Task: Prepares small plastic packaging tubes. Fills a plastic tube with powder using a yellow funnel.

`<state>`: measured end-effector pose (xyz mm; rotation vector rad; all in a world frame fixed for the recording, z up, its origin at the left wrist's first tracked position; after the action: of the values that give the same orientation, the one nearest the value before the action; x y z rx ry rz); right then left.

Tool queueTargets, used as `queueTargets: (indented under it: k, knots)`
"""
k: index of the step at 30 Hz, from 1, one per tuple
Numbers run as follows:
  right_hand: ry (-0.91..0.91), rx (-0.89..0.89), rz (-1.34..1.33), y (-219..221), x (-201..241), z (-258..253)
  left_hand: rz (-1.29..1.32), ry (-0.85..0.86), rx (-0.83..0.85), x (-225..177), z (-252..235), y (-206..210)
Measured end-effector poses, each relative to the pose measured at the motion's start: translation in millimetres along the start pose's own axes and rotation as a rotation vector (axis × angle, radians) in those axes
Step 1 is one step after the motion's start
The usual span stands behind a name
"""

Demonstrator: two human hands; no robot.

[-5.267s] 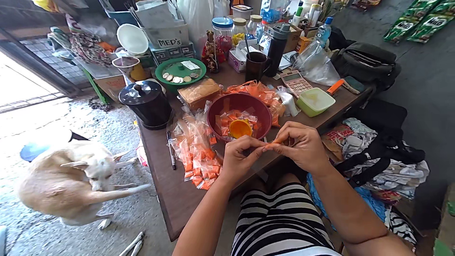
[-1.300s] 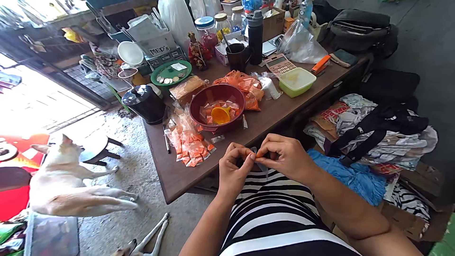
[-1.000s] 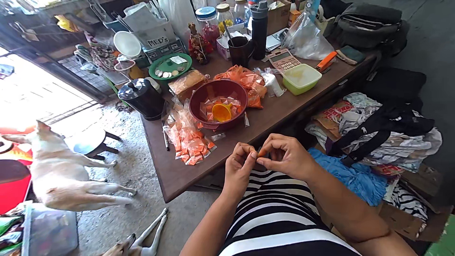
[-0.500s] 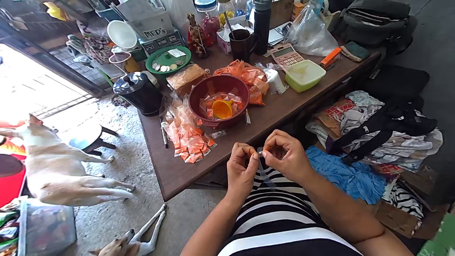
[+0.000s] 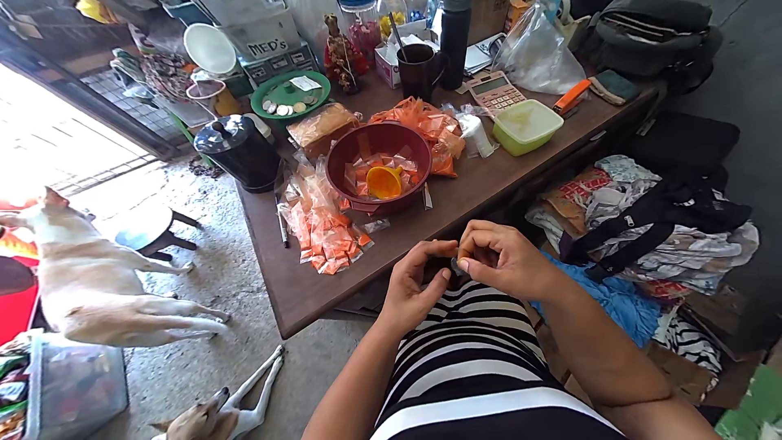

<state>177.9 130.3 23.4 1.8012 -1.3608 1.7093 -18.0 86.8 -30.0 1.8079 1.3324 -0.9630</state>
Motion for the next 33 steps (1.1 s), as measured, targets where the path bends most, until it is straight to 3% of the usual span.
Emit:
queueTargets:
  k: [5, 14, 24, 33]
  knots:
    - [-0.033, 0.014, 0.068, -5.6, 2.5, 4.3, 0.070, -0.056, 0.030, 3.9, -2.6, 3.5]
    - [-0.136, 0.007, 0.178, -10.3, 14.9, 7.3, 0.415, -0.257, 0.084, 2.2, -0.8, 9.6]
    - [-0.269, -0.147, 0.227, -16.8, 25.1, 11.1, 0.133, -0.060, -0.070, -3.5, 5.2, 5.9]
    - [-0.346, -0.023, 0.523, -0.8, 33.2, 9.1, 0.055, -0.002, -0.105, -4.9, 8.1, 2.7]
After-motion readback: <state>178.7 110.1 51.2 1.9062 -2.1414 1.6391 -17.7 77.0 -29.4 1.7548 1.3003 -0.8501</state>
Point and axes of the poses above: each hand's wrist, its own z-axis away from the middle knuckle, its own y-axis out of the palm, x = y × z, the point moved 1 cm from there along -z, towards the middle knuckle, and after that the axes turned 1 degree about y, right-handed, at the moved point
